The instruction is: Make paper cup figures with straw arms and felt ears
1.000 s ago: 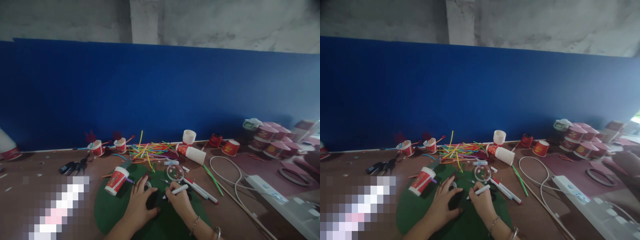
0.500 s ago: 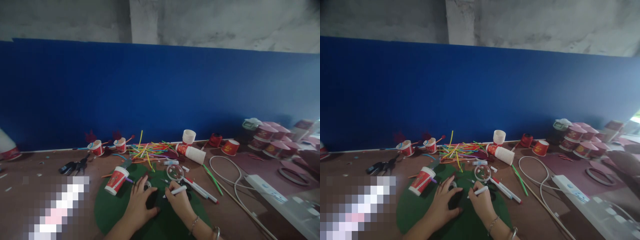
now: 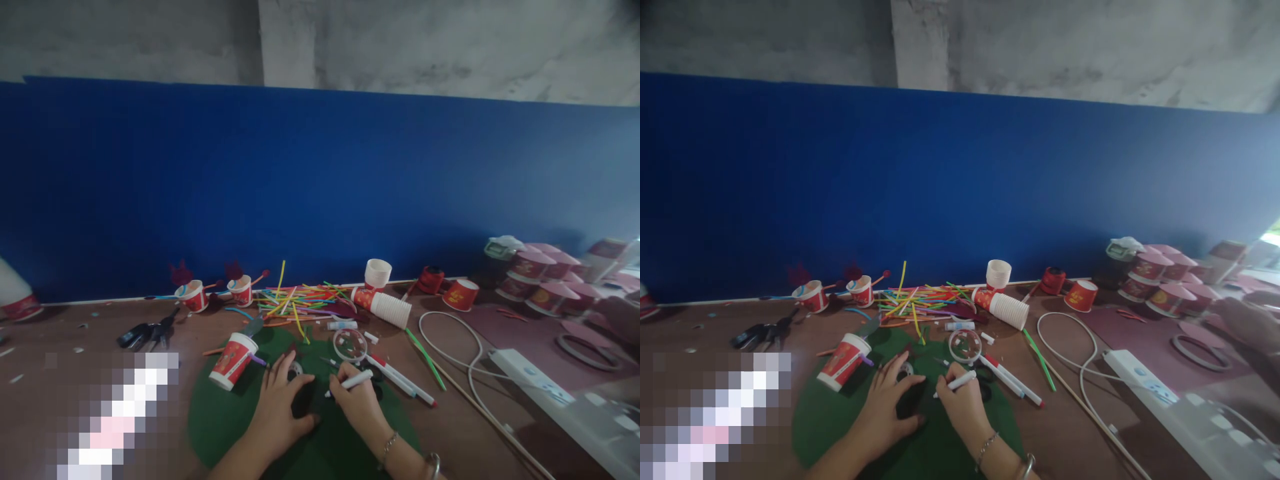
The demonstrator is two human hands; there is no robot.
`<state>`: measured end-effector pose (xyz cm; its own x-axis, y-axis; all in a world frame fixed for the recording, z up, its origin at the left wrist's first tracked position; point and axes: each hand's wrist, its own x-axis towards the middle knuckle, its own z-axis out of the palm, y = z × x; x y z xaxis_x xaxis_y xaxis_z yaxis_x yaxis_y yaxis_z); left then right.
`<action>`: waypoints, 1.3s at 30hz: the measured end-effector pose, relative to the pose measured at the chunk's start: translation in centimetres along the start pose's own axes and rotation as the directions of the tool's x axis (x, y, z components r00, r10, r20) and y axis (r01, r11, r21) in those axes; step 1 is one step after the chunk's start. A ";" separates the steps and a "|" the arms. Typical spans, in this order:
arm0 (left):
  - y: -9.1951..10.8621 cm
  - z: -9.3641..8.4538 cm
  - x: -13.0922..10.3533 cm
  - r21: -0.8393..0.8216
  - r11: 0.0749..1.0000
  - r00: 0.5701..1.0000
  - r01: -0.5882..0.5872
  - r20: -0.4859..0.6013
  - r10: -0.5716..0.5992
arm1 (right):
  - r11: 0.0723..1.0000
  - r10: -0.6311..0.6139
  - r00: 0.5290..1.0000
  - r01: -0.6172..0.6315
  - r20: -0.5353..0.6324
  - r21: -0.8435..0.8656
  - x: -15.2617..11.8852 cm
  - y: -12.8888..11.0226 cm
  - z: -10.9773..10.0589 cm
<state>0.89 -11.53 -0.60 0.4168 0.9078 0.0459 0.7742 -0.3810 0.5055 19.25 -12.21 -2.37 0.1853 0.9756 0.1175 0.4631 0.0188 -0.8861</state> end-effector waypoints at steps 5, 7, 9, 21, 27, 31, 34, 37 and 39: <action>0.1 -0.2 -0.1 -0.002 1.000 1.000 0.002 0.006 -0.002 | 1.000 0.017 0.999 -0.017 0.033 0.005 -0.1 -0.1 0.0; 0.0 -0.1 -0.1 -0.002 1.000 1.000 0.001 0.003 -0.001 | 1.000 0.015 1.000 -0.015 0.028 -0.006 -0.1 -0.3 -0.1; 0.0 0.0 -0.1 -0.001 1.000 1.000 -0.005 -0.006 0.005 | 1.000 0.012 0.999 -0.012 0.038 -0.007 -0.1 -0.4 -0.1; -0.1 0.2 0.1 0.014 1.000 1.000 -0.008 -0.024 0.009 | 0.998 0.047 0.998 -0.049 0.047 0.047 0.1 -0.8 -0.2; -0.3 0.3 0.1 0.004 1.000 1.000 -0.013 -0.025 0.013 | 0.996 0.044 0.998 -0.047 0.052 0.071 0.0 -1.0 -0.2; -0.3 0.1 0.0 -0.006 1.000 1.000 -0.020 -0.023 0.020 | 0.994 0.060 0.997 -0.065 0.055 0.092 -0.1 -1.0 -0.1; -0.2 0.1 0.0 -0.016 1.000 0.999 -0.024 -0.022 0.024 | 0.994 0.054 0.997 -0.058 0.048 0.095 -0.1 -1.0 -0.1; -0.5 0.5 0.0 -0.056 0.998 0.998 -0.032 -0.064 0.029 | 0.990 0.083 0.995 -0.088 0.053 0.114 0.1 -0.9 0.0; -0.8 0.9 0.2 -0.112 0.993 0.990 -0.025 -0.144 0.008 | 0.979 0.088 0.995 -0.094 0.040 0.181 0.2 -0.8 -0.1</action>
<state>0.76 -11.22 -1.81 0.3504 0.9204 0.1737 0.7056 -0.3814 0.5972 19.00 -12.03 -1.62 0.1910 0.9814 0.0209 0.2790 -0.0339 -0.9597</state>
